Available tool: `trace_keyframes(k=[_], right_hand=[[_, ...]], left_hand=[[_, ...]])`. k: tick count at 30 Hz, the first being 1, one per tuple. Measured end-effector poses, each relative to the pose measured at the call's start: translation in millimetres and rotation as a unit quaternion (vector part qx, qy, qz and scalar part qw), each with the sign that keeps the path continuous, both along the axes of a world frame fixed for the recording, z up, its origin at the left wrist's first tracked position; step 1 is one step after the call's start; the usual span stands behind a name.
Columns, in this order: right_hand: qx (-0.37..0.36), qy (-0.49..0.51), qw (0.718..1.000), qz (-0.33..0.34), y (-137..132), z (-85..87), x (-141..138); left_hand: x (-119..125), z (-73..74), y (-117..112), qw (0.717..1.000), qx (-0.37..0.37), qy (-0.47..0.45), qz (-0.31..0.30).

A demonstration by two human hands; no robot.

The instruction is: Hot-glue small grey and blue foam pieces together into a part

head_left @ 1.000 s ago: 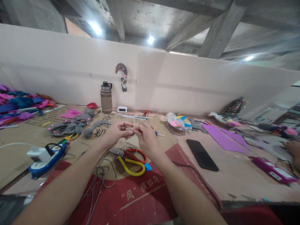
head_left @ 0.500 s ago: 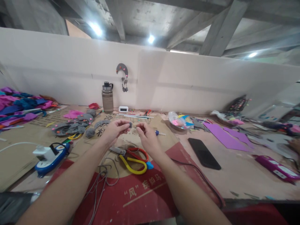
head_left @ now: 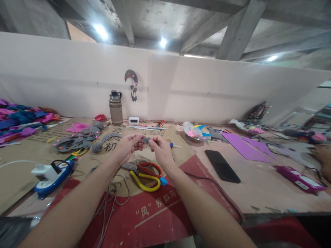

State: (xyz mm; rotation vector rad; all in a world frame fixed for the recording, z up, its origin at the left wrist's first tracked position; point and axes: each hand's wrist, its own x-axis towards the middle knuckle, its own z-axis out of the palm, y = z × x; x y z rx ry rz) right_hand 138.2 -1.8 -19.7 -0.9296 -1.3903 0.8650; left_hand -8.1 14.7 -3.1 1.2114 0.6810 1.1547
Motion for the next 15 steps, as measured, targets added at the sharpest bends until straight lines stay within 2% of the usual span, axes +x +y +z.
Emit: trace_keyframes(k=[6, 10, 12, 15], right_hand=[[-0.017, 0.020, 1.000, 0.012, -2.3, 2.9, -0.7], [-0.014, 0.013, 1.000, 0.020, -2.1, 1.8, -1.9], [0.005, -0.003, 1.000, 0.003, -2.1, 0.6, -1.7], [0.067, -0.065, 0.993, -0.066, -4.6, 0.2, -0.6]], left_hand=[[0.5, -0.7, -1.2, 0.998, 0.024, 0.050, 0.020], [-1.7, -2.3, 0.6, 0.999, 0.005, 0.034, 0.027], [-2.6, -3.3, 2.0, 0.999, -0.007, 0.024, 0.037], [-3.2, -4.3, 3.4, 0.998, -0.030, 0.013, 0.060]])
